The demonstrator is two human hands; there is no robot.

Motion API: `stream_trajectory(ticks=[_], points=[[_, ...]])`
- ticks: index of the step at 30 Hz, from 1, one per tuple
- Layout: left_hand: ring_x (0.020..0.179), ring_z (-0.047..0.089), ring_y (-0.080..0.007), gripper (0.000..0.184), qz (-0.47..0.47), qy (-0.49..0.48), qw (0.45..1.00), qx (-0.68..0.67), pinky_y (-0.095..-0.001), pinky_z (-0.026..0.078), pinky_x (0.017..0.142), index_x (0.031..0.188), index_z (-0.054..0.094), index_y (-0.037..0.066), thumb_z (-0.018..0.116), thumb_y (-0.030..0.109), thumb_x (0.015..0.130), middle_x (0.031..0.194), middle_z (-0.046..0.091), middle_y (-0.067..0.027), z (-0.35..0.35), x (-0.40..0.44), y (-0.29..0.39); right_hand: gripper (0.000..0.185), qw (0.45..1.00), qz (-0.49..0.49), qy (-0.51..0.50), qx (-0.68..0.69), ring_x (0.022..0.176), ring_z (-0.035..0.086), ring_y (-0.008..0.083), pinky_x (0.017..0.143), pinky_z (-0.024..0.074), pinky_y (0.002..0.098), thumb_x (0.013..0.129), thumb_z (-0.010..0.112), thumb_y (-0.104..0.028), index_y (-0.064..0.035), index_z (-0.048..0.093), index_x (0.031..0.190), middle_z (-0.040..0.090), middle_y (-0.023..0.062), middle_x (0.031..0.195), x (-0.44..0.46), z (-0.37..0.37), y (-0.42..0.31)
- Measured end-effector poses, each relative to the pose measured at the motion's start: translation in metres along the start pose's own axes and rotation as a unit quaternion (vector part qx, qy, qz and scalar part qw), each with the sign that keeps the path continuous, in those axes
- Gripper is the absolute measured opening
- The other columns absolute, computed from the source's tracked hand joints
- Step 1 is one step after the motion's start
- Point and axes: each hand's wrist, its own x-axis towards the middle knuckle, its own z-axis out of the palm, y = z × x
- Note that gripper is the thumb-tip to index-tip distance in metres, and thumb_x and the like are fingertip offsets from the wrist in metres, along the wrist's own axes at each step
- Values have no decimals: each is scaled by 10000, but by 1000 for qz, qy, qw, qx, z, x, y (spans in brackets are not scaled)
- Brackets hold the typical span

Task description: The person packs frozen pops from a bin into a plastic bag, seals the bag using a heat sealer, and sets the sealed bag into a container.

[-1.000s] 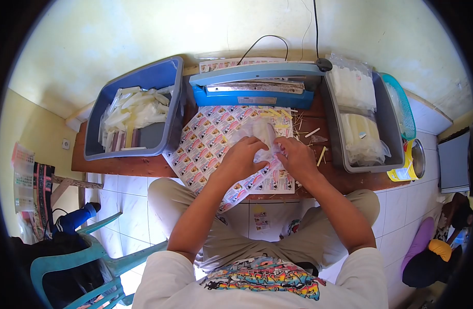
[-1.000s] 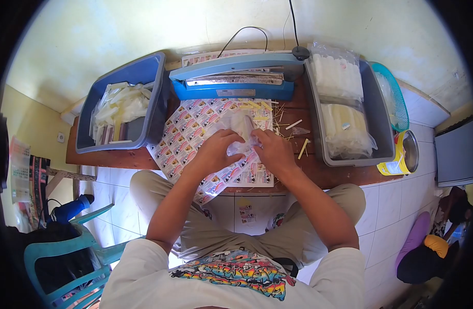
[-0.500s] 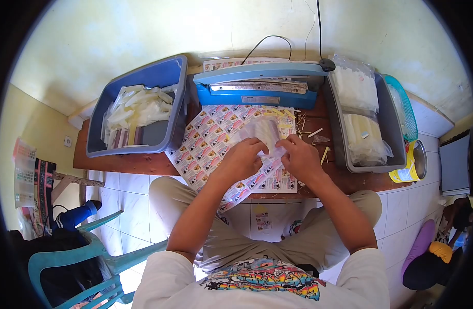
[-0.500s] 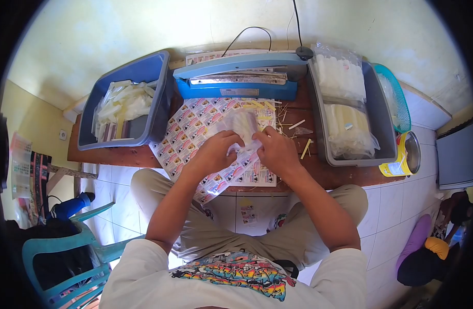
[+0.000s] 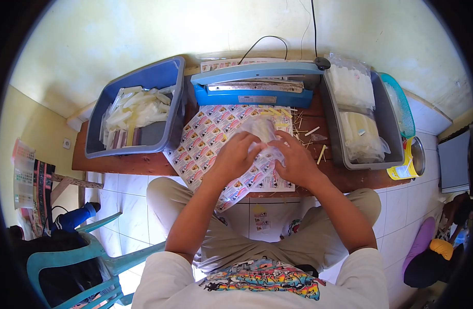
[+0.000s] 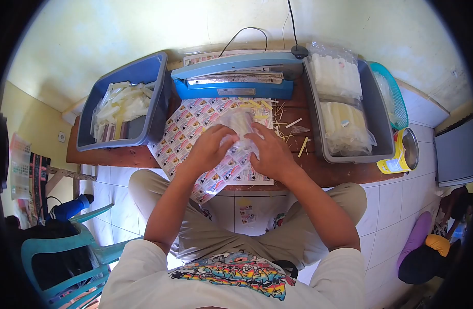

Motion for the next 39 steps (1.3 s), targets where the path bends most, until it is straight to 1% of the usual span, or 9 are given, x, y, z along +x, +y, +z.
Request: stream_trajectory(ticks=[1, 3, 9, 15, 18, 25, 31, 34, 39], points=[[1094, 681, -401, 293, 1, 1, 1000, -1, -475, 537, 970, 1130, 716, -1, 747, 261, 1002, 1099, 709, -198, 2, 0, -4, 517, 1000, 0, 0, -1, 1302, 630, 388, 1083, 543, 499, 839, 743, -144, -95, 655, 1346, 546, 188, 1527, 0, 5, 5], [1121, 672, -409, 291, -92, -11, 992, 87, -485, 538, 988, 1184, 698, -5, 718, 222, 1004, 1172, 696, -198, 3, -3, -13, 598, 999, -4, -41, -5, 1402, 560, 397, 1159, 494, 491, 821, 785, -133, -98, 639, 1400, 522, 185, 1580, 0, 12, 11], [1261, 606, -394, 438, -86, -33, 975, 203, -494, 556, 1018, 1313, 660, 32, 775, 159, 910, 1347, 623, -174, 16, -21, -40, 646, 998, -10, -67, -11, 1430, 529, 413, 1191, 469, 483, 812, 808, -153, -105, 629, 1431, 506, 207, 1590, -1, 11, 7], [1233, 613, -373, 507, -99, -71, 966, 226, -491, 573, 988, 1351, 676, 111, 821, 188, 871, 1308, 627, -150, 11, -17, -25, 692, 996, -14, -89, -15, 1461, 492, 430, 1215, 445, 485, 807, 826, -179, -121, 617, 1463, 468, 221, 1614, 0, 6, 3], [1203, 613, -351, 499, -59, -46, 968, 241, -465, 569, 936, 1287, 692, 84, 849, 226, 835, 1236, 613, -147, 15, -16, -29, 703, 996, -37, -82, -22, 1437, 502, 433, 1199, 451, 494, 809, 821, -227, -114, 609, 1470, 474, 238, 1591, 1, 10, 7], [1228, 626, -364, 451, -100, -71, 967, 225, -478, 566, 989, 1317, 698, 104, 808, 207, 891, 1281, 648, -152, 6, -19, -26, 706, 995, -22, -95, -2, 1472, 478, 436, 1219, 431, 505, 804, 812, -160, -132, 611, 1481, 478, 226, 1603, 5, -3, -4], [1198, 660, -354, 394, -82, 39, 974, 209, -484, 556, 1006, 1310, 704, 75, 765, 179, 935, 1263, 695, -153, -29, -28, -12, 636, 995, -87, -29, 32, 1409, 532, 434, 1185, 462, 499, 835, 798, -160, -124, 624, 1446, 538, 218, 1545, 22, -10, -30], [1139, 679, -383, 361, -58, 147, 972, 175, -487, 554, 990, 1289, 715, 62, 759, 136, 938, 1210, 720, -166, -57, -33, -11, 589, 993, -90, -2, 77, 1383, 568, 397, 1156, 480, 485, 866, 775, -104, -116, 628, 1436, 572, 183, 1520, 41, -8, -55], [1095, 695, -396, 261, -51, 286, 946, 144, -467, 556, 940, 1203, 747, 31, 753, 75, 946, 1142, 743, -187, -121, -48, -12, 466, 971, -168, 90, 142, 1190, 700, 351, 1015, 563, 448, 897, 769, -81, -55, 671, 1352, 711, 160, 1288, 89, -3, -103]])
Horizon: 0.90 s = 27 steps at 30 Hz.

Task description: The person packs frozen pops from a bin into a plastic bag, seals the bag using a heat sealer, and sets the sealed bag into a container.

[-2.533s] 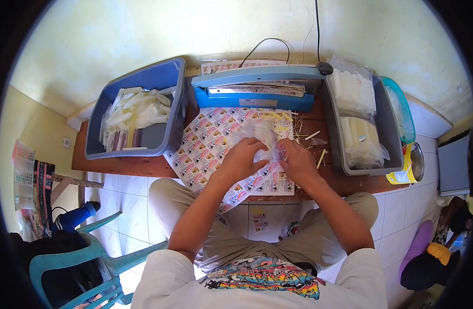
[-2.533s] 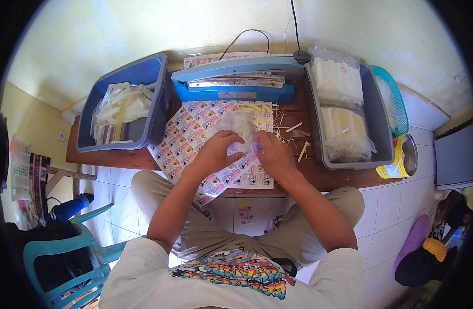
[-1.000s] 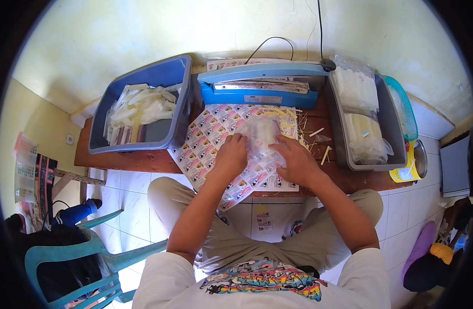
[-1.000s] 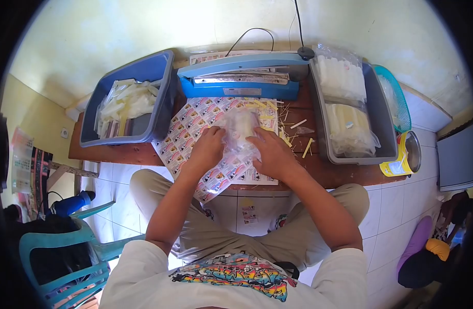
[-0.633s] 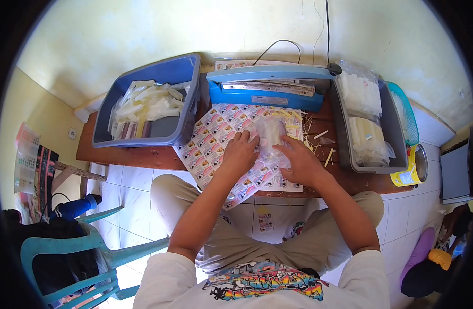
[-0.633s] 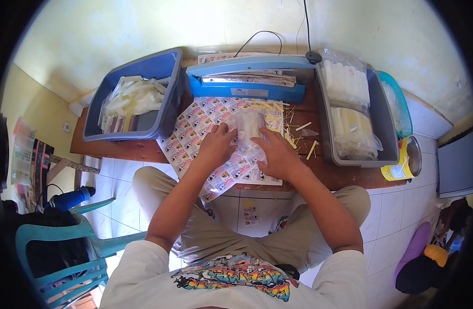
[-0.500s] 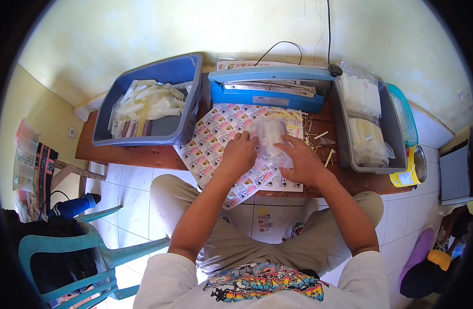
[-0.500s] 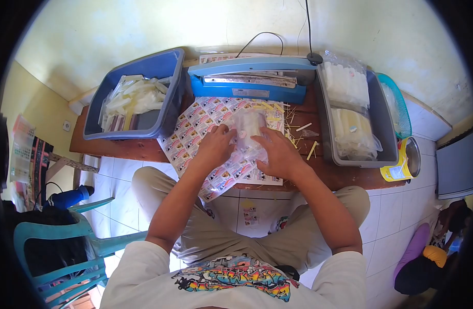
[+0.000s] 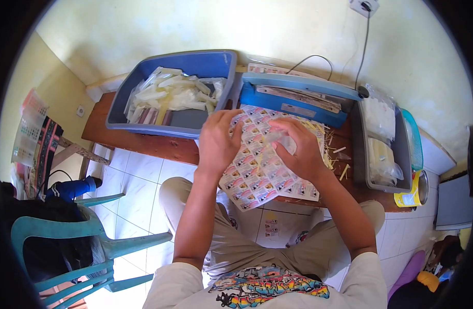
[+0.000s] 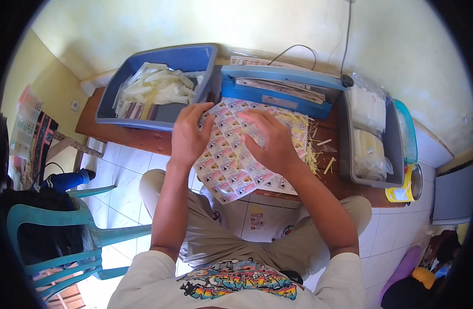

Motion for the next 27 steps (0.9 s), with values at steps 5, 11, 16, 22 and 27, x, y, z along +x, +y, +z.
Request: stream_trajectory(ticks=[5, 11, 16, 22, 27], points=[[1064, 718, -385, 211, -65, 49, 995, 50, -451, 554, 933, 1166, 767, 25, 730, 82, 966, 1119, 762, -181, -37, 18, -47, 390, 996, -2, 27, 84, 1045, 730, 293, 894, 612, 399, 922, 770, -80, -33, 685, 1300, 723, 156, 1204, 69, 50, -6], [1053, 724, -403, 204, -196, 53, 977, 62, -489, 561, 935, 1131, 784, 44, 729, 130, 954, 1131, 766, -173, -50, 38, -120, 363, 995, 7, 9, 96, 1003, 757, 252, 878, 635, 365, 940, 766, -65, -14, 687, 1291, 726, 166, 1200, 143, 131, 6], [1083, 741, -381, 230, -244, 31, 965, 91, -466, 569, 961, 1160, 792, 47, 696, 126, 968, 1152, 780, -196, -51, 58, -186, 342, 999, -5, -13, 36, 1003, 771, 319, 916, 611, 417, 930, 753, -85, -3, 699, 1257, 754, 200, 1149, 208, 203, 31], [1108, 726, -423, 259, -291, -2, 953, 89, -495, 555, 988, 1148, 796, 34, 624, 70, 958, 1137, 770, -246, -55, 68, -234, 297, 993, 40, -106, -13, 1117, 716, 428, 1022, 561, 487, 906, 713, -91, 1, 748, 1187, 755, 272, 1149, 265, 270, 67], [1092, 727, -437, 281, -313, 0, 945, 93, -499, 556, 986, 1155, 797, 40, 610, 49, 947, 1103, 769, -268, -55, 69, -236, 356, 956, 11, -255, -144, 1150, 725, 403, 1025, 570, 482, 940, 763, -144, -21, 742, 1274, 762, 231, 1205, 288, 308, 92]])
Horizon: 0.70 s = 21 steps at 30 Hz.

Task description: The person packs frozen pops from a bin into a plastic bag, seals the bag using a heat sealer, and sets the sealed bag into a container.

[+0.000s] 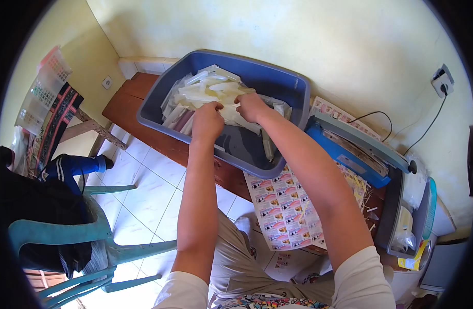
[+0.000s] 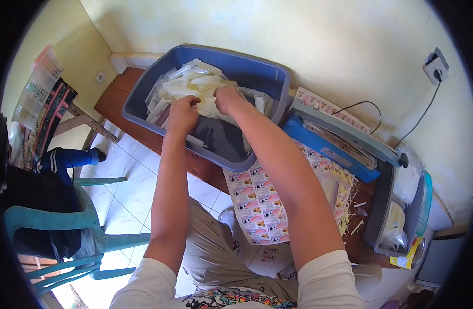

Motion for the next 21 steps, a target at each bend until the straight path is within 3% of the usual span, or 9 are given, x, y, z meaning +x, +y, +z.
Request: stream_trajectory(ticks=[1, 8, 10, 21], points=[[1086, 738, -410, 278, -10, -10, 1000, 16, -480, 558, 983, 1164, 798, 46, 622, 61, 949, 1110, 778, -242, 2, 1, -2, 366, 997, 9, -64, -38, 1157, 723, 399, 1026, 570, 483, 939, 778, -155, -23, 742, 1278, 761, 231, 1212, 5, 3, 0], [1124, 734, -370, 290, -32, -46, 996, 63, -470, 562, 976, 1184, 792, 82, 634, 125, 944, 1138, 783, -197, 1, -7, 2, 368, 996, 51, -70, -23, 1149, 719, 435, 988, 587, 494, 950, 798, -196, -21, 712, 1263, 753, 271, 1145, 0, 30, -5], [1126, 731, -370, 292, -25, -40, 996, 72, -473, 560, 981, 1183, 793, 87, 630, 129, 945, 1139, 784, -193, 3, -8, 2, 280, 994, 83, -69, -7, 1167, 723, 446, 962, 609, 523, 969, 656, -80, -1, 707, 1233, 742, 277, 1205, -4, 23, -11], [1185, 710, -378, 334, -67, -55, 991, 105, -488, 546, 1022, 1218, 782, 102, 593, 143, 945, 1197, 768, -210, -4, -12, 8, 263, 988, 148, -26, -39, 1117, 751, 426, 934, 621, 504, 926, 664, -54, 19, 741, 1166, 751, 278, 1184, -19, -3, -38]])
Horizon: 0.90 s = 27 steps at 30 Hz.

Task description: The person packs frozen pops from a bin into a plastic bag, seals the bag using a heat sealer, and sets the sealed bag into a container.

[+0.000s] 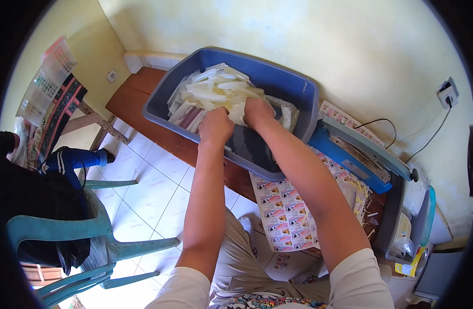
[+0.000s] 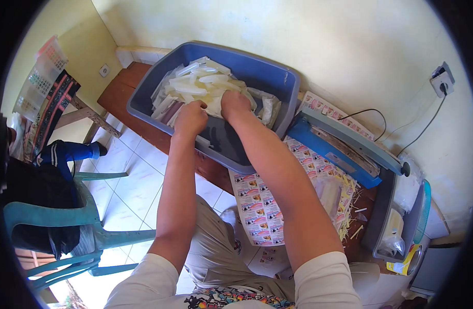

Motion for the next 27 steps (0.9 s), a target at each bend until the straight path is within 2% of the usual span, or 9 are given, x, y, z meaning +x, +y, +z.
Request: stream_trajectory(ticks=[2, 4, 9, 13, 15, 17, 19, 23, 27], points=[[1200, 702, -389, 343, -16, -13, 1000, 9, -493, 543, 1032, 1221, 782, 106, 588, 140, 941, 1216, 762, -213, 1, 3, 1, 254, 1000, 2, 2, -1, 1113, 751, 429, 939, 620, 500, 913, 673, -53, 25, 763, 1137, 748, 279, 1190, -1, -7, 1], [1202, 699, -393, 350, -11, -6, 1000, 7, -499, 538, 1039, 1225, 781, 107, 579, 137, 941, 1223, 760, -216, 1, 1, 3, 247, 994, -21, 87, 57, 1080, 748, 437, 939, 612, 501, 834, 730, -85, -30, 821, 1057, 761, 263, 1145, 2, 4, 5], [1207, 692, -412, 360, 19, 32, 999, -21, -506, 530, 1049, 1255, 763, 99, 591, 102, 939, 1225, 760, -218, 2, 5, 1, 233, 973, -87, 163, 137, 1031, 759, 408, 938, 616, 456, 854, 731, -81, -41, 820, 1066, 758, 265, 1073, -21, -22, 10], [1175, 701, -415, 360, 155, 146, 969, -126, -489, 548, 1009, 1269, 737, 72, 712, 78, 909, 1204, 767, -201, 5, -1, 3, 202, 918, -178, 243, 258, 909, 759, 372, 876, 619, 443, 851, 762, -100, -31, 805, 1036, 752, 217, 976, -62, -48, 17], [1153, 712, -411, 382, 224, 172, 942, -181, -477, 565, 972, 1274, 728, 62, 755, 73, 893, 1204, 764, -198, 1, -10, 12, 198, 916, -167, 252, 266, 890, 756, 355, 846, 614, 435, 855, 767, -98, -37, 801, 1041, 744, 203, 961, -103, -73, 21], [1079, 736, -398, 380, 254, 36, 927, -272, -448, 577, 904, 1228, 736, 33, 805, 76, 858, 1145, 772, -204, -11, -31, 34, 196, 914, -145, 262, 273, 870, 752, 338, 816, 608, 427, 858, 771, -97, -43, 796, 1045, 736, 188, 946, -149, -94, 35], [1049, 744, -396, 355, 300, -15, 909, -289, -438, 577, 876, 1206, 741, 25, 802, 80, 860, 1124, 774, -207, -11, -53, 60, 208, 915, -148, 266, 265, 780, 703, 233, 701, 552, 347, 906, 785, -93, -69, 800, 1112, 705, 120, 905, -193, -108, 57], [976, 741, -410, 322, 396, -72, 868, -292, -437, 574, 850, 1171, 743, 1, 782, 73, 860, 1088, 766, -215, -3, -98, 111, 236, 932, -72, 266, 234, 794, 700, 157, 701, 551, 304, 911, 797, -74, -62, 786, 1147, 690, 76, 938, -267, -129, 103], [962, 715, -448, 294, 444, -119, 842, -282, -467, 568, 843, 1135, 740, -15, 783, 77, 860, 1051, 753, -229, 21, -137, 155, 251, 914, -16, 257, 315, 771, 722, 216, 718, 571, 346, 879, 803, -120, -55, 781, 1121, 742, 121, 961, -319, -125, 146]])
